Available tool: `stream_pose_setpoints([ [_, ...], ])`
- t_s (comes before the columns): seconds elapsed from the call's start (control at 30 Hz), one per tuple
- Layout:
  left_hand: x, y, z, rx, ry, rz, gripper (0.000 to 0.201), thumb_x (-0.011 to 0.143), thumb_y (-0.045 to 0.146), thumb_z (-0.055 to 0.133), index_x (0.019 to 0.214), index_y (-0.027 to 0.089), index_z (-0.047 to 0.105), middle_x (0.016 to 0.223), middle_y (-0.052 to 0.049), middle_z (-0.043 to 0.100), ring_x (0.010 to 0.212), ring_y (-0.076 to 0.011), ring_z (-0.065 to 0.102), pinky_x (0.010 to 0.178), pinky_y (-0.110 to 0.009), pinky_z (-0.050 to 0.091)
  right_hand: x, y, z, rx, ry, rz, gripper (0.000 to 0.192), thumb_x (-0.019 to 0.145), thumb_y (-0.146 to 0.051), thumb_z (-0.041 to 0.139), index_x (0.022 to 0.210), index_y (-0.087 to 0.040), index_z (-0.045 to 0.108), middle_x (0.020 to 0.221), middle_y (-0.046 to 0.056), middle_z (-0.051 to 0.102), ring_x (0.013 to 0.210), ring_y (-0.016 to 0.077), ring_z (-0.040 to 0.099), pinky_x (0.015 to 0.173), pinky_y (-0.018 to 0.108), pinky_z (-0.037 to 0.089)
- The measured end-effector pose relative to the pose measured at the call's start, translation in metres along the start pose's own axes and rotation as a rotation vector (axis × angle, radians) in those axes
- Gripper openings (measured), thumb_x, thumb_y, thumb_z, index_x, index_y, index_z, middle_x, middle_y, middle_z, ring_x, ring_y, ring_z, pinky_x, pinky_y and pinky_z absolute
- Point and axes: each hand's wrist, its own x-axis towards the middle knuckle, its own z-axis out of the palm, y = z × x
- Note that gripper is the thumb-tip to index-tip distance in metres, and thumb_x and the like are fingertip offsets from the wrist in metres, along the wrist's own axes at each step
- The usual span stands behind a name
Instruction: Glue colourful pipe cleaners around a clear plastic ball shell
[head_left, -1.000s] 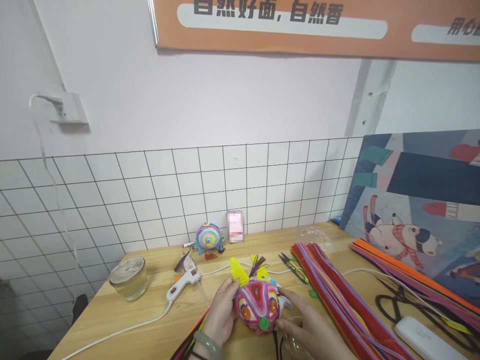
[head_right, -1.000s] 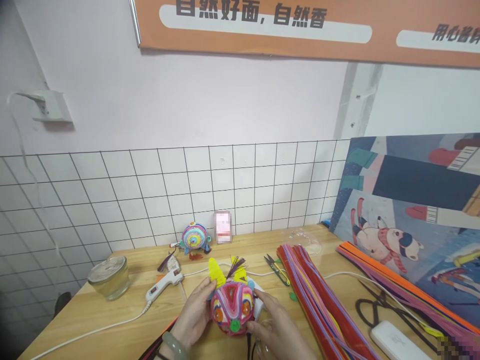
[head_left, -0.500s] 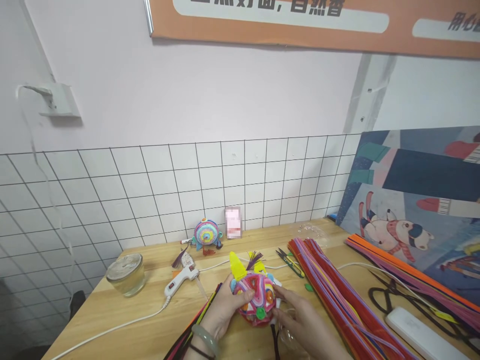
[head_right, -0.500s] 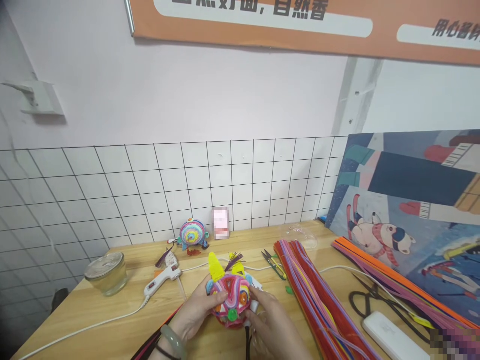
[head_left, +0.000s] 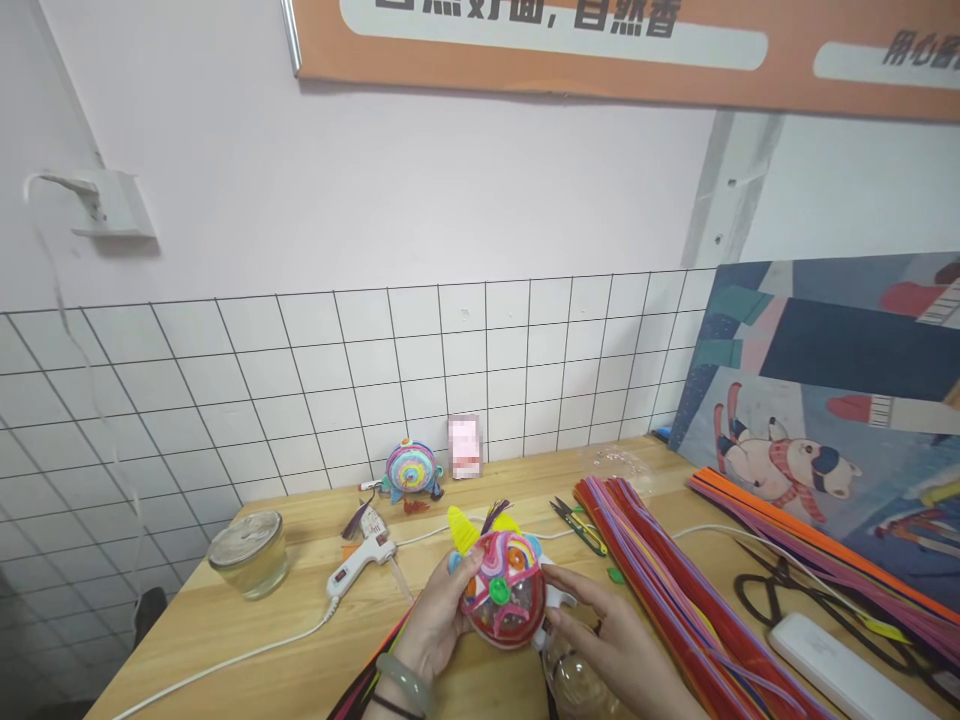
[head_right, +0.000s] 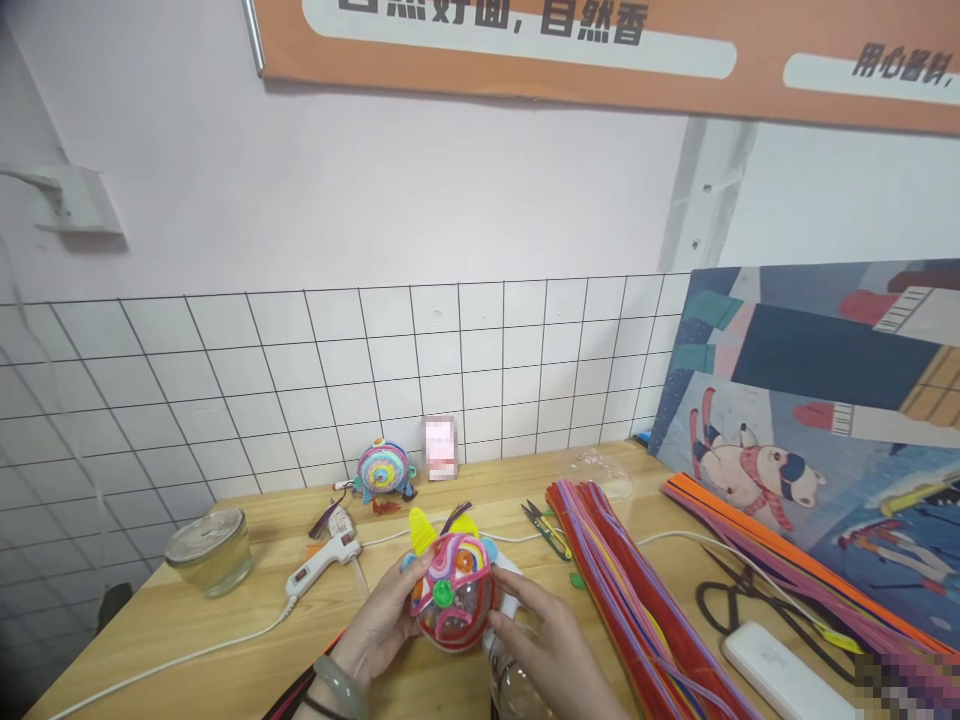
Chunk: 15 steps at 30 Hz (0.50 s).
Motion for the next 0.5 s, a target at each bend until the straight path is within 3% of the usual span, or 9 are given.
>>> stream_pose_setpoints([
  [0.27, 0.001, 0.0, -0.001, -0.027, -0.006, 0.085, 0.027, 0.073, 0.036, 0.071, 0.092, 0.017, 0.066, 0.079, -0.004, 0.074, 0.066, -0.017, 0.065, 0.061, -0.027, 0.05, 0.001, 0.011, 0.006, 0.117, -0.027, -0.013, 0.049, 0.081, -0.037, 0.063, 0.124, -0.014, 0.058, 0.128, 0.015, 0.061, 0.118, 0.027, 0.056, 0.102, 0.04, 0.043],
  [0.5, -0.002, 0.002, 0.001, 0.007, -0.07, 0.22, 0.044, 0.066, 0.028, 0.078, 0.105, 0.015, 0.063, 0.098, -0.01, 0.073, 0.088, -0.0243, 0.066, 0.079, -0.034, 0.05, 0.006, 0.016, 0.016, 0.292, -0.022, 0.042, 0.081, 0.074, -0.041, 0.069, 0.141, -0.017, 0.031, 0.147, 0.019, 0.034, 0.118, 0.0267, 0.054, 0.096, 0.039, 0.047],
])
